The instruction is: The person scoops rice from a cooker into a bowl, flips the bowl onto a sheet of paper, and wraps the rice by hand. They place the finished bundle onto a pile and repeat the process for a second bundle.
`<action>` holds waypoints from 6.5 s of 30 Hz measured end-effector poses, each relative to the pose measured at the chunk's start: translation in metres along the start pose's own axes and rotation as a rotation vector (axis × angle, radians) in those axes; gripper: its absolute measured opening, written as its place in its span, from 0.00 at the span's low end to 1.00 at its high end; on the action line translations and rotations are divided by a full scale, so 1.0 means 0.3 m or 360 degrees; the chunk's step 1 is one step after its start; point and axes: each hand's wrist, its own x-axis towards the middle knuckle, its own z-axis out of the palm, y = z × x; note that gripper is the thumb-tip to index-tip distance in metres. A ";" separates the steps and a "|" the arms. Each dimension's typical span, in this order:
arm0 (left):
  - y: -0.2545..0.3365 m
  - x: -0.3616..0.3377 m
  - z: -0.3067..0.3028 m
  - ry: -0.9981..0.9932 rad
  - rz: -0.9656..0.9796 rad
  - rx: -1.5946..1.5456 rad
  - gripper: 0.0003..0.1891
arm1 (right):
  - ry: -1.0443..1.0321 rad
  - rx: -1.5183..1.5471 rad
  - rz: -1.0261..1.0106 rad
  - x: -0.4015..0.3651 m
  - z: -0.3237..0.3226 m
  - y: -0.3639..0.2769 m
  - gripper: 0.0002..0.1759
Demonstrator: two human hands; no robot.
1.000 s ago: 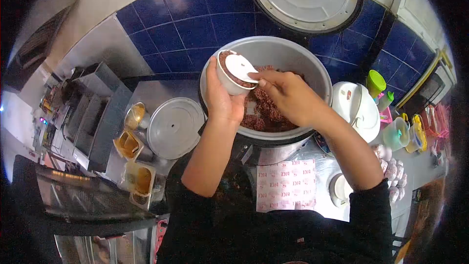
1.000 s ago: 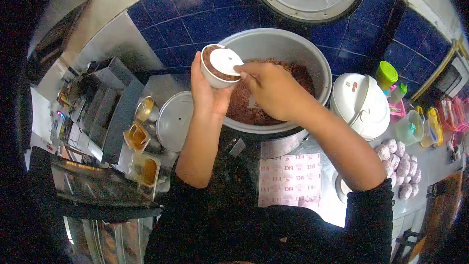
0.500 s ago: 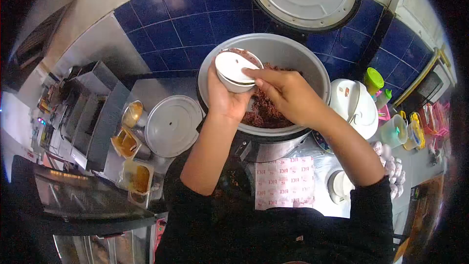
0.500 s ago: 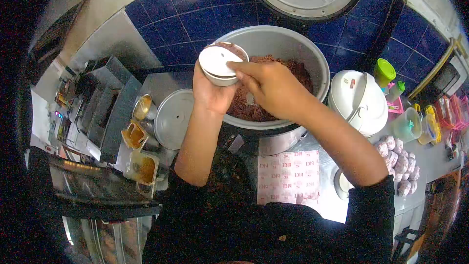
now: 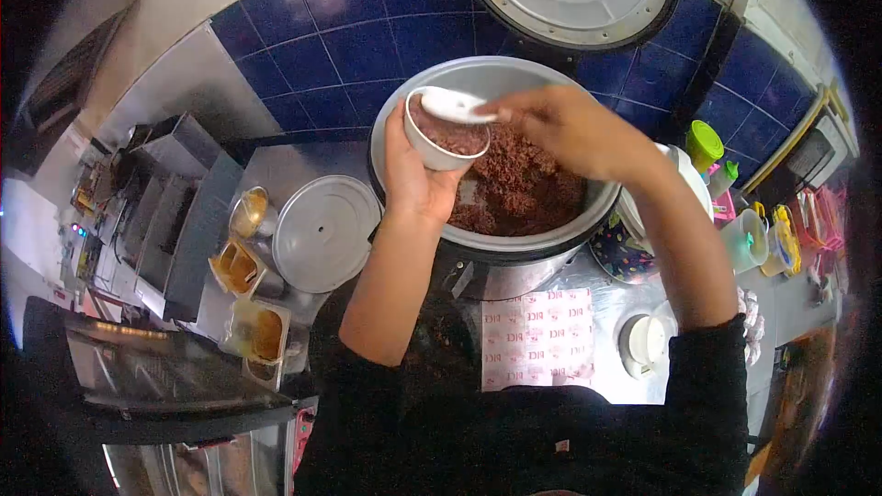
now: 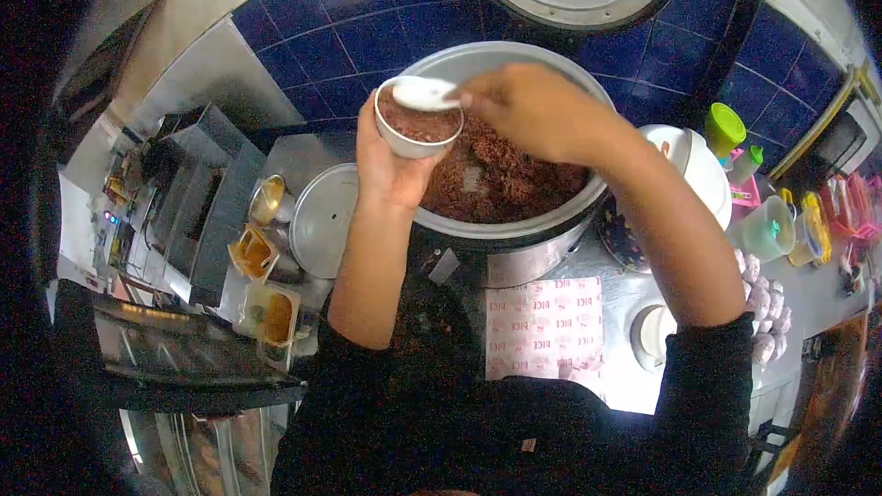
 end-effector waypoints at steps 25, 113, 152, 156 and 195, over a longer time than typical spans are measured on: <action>-0.009 -0.071 -0.061 0.0162 0.0840 0.0771 0.21 | -0.1523 -0.1026 -0.0516 0.268 0.543 0.380 0.13; 0.004 0.000 -0.009 0.0153 0.0227 0.0017 0.25 | 0.0305 -0.0267 -0.0210 0.003 0.157 -0.085 0.19; 0.007 -0.049 0.085 -0.0181 0.0317 -0.0162 0.22 | 0.0165 0.0286 0.0025 0.008 0.156 -0.055 0.36; -0.035 -0.191 0.209 -0.0395 0.0451 0.0633 0.34 | 0.0829 0.1920 -0.0081 -0.115 0.190 -0.103 0.30; -1.080 -1.105 -0.582 -0.0723 0.0756 0.3006 0.17 | -0.0452 -0.0412 0.0242 -1.014 0.777 0.336 0.45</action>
